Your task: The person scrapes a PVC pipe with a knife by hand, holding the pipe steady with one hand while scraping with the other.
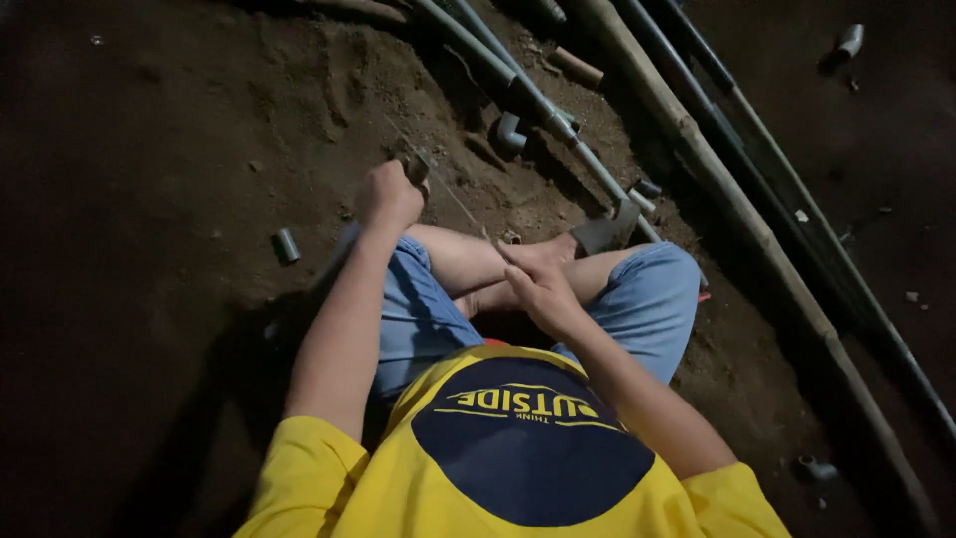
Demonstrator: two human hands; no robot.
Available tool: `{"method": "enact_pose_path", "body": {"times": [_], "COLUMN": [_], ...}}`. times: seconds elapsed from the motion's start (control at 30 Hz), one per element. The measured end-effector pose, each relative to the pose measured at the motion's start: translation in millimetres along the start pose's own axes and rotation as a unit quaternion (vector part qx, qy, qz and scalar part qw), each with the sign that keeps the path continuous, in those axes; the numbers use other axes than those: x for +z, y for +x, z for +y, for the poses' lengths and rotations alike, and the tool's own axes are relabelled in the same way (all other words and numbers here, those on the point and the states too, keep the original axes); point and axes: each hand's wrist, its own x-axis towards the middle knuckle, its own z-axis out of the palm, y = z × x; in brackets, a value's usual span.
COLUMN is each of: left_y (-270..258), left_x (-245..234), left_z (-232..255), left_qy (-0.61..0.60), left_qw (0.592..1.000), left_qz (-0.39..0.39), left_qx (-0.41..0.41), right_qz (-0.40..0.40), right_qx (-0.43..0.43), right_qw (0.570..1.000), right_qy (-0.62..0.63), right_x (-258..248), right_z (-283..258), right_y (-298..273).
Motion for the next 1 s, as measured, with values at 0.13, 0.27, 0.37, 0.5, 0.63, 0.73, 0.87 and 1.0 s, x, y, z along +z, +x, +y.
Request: {"method": "enact_pose_path", "body": {"times": [0.13, 0.27, 0.37, 0.5, 0.63, 0.73, 0.87, 1.0], "left_y": [-8.1, -18.3, -8.3, 7.1, -9.2, -31.5, -16.3, 4.4], "left_x": [7.9, 10.7, 13.1, 23.4, 19.5, 23.0, 9.7, 20.8], "left_z": [0.5, 7.1, 0.7, -20.6, -3.7, 12.6, -1.6, -16.0], "left_qy": [0.020, 0.053, 0.043, 0.005, 0.013, 0.040, -0.021, 0.037], "left_qw": [0.999, 0.995, 0.997, 0.999, 0.998, 0.993, 0.998, 0.997], "left_qz": [-0.010, -0.031, -0.013, 0.003, 0.014, -0.039, 0.011, 0.020], "left_qx": [0.045, 0.076, 0.066, 0.040, 0.066, 0.107, 0.063, 0.063], "right_qz": [0.008, -0.008, -0.012, 0.005, 0.018, 0.037, 0.043, 0.026], "right_qx": [0.083, 0.044, 0.047, 0.123, 0.103, 0.037, 0.042, 0.087], "right_qw": [0.997, 0.999, 0.999, 0.992, 0.993, 0.997, 0.998, 0.995], "right_qy": [-0.005, 0.003, 0.021, 0.036, 0.046, 0.056, 0.009, 0.051], "right_x": [3.7, 10.2, 9.7, 3.1, 13.0, 19.5, 13.9, 10.8], "right_z": [-0.4, 10.0, 9.4, 15.7, 35.7, 14.2, 8.8, 0.9], "right_y": [-6.5, 11.4, 8.8, -19.8, -3.0, 16.0, 9.7, -7.5]}}
